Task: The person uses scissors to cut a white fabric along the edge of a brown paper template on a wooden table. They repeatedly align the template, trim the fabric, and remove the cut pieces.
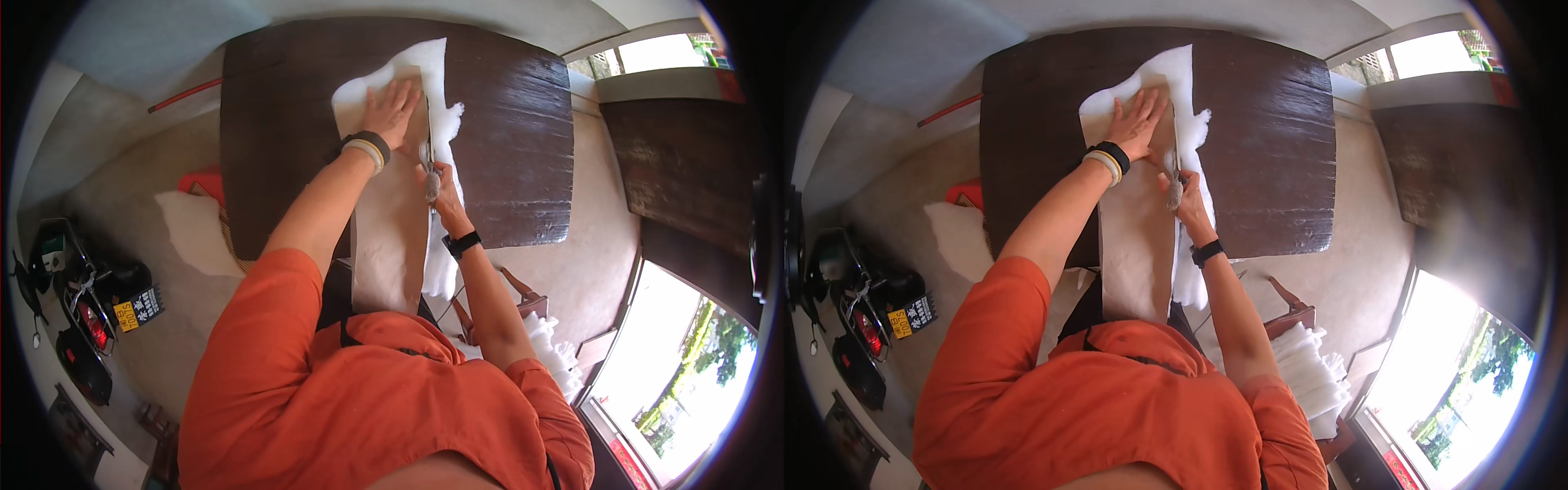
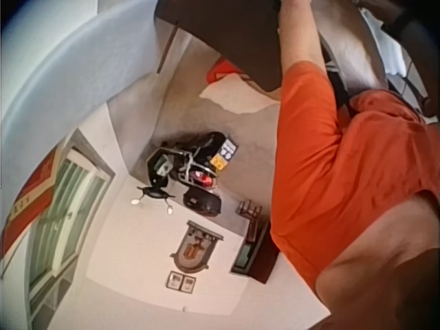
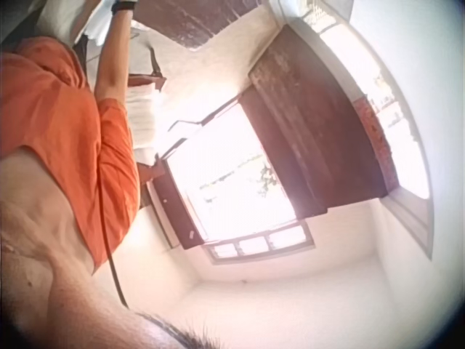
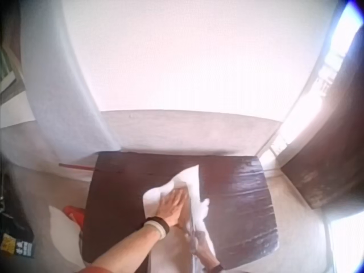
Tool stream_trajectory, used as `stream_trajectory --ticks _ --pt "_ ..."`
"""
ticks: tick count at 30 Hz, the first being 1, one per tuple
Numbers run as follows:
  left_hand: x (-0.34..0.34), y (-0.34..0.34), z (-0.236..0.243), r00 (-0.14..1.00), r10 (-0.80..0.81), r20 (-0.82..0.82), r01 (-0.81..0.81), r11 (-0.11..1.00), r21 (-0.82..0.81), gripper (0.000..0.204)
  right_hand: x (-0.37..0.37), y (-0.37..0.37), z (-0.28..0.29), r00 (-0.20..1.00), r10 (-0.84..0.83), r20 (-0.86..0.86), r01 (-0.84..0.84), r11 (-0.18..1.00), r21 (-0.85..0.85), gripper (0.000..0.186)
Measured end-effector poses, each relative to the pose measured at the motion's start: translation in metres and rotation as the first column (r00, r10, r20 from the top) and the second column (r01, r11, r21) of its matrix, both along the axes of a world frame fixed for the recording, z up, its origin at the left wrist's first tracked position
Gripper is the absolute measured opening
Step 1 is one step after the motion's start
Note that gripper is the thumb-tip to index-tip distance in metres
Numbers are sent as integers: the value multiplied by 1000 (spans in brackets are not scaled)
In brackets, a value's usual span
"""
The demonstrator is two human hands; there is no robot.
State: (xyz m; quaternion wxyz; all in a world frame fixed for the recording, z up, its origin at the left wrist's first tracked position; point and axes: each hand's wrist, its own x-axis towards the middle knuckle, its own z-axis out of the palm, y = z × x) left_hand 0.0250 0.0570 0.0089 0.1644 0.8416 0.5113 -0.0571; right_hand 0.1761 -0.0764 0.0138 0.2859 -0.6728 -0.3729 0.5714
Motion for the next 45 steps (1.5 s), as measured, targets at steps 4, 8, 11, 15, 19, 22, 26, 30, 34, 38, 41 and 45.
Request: stream_trajectory --ticks 4,8,11,15,19,22,26,30,34,38,41,45 --pt "1 -1 -5 1000 14 -5 -14 999 35 120 -2 1 -1 988 -77 -131 77 997 -8 59" --pt "1 -1 -5 1000 11 -2 -11 999 45 120 3 1 2 986 -51 -161 49 999 -21 52" --pt "1 1 -2 1000 4 7 -4 1000 10 125 11 -3 5 979 -37 -201 26 998 -54 54" --pt "2 3 1 1000 26 -9 -26 1000 10 127 16 -17 5 991 45 -127 -62 989 -131 52" --pt "1 3 -3 1000 21 -21 -21 999 26 125 17 7 -9 990 44 -131 -45 999 -10 65" --pt "1 4 -6 1000 23 -9 -23 1000 20 126 17 33 -19 991 48 -125 -41 998 56 68" --pt "1 4 -7 999 29 20 -29 1000 -2 128 16 44 -21 994 89 -69 -80 989 127 55" --pt "-2 4 -9 999 25 33 -25 1000 11 125 16 44 -10 992 51 -113 -45 998 54 68" --pt "0 8 -21 997 45 70 -46 999 13 117 22 48 3 990 60 -131 -61 998 2 66" --pt "-3 20 -30 982 27 188 -91 936 341 112 29 43 7 983 134 -128 -144 987 -67 57" --pt "-6 25 -23 991 112 72 -126 964 235 114 32 43 3 961 55 -270 -77 995 -69 65" --pt "-3 26 -7 989 139 42 -141 988 66 114 31 66 -8 975 185 -122 -188 982 -14 68"
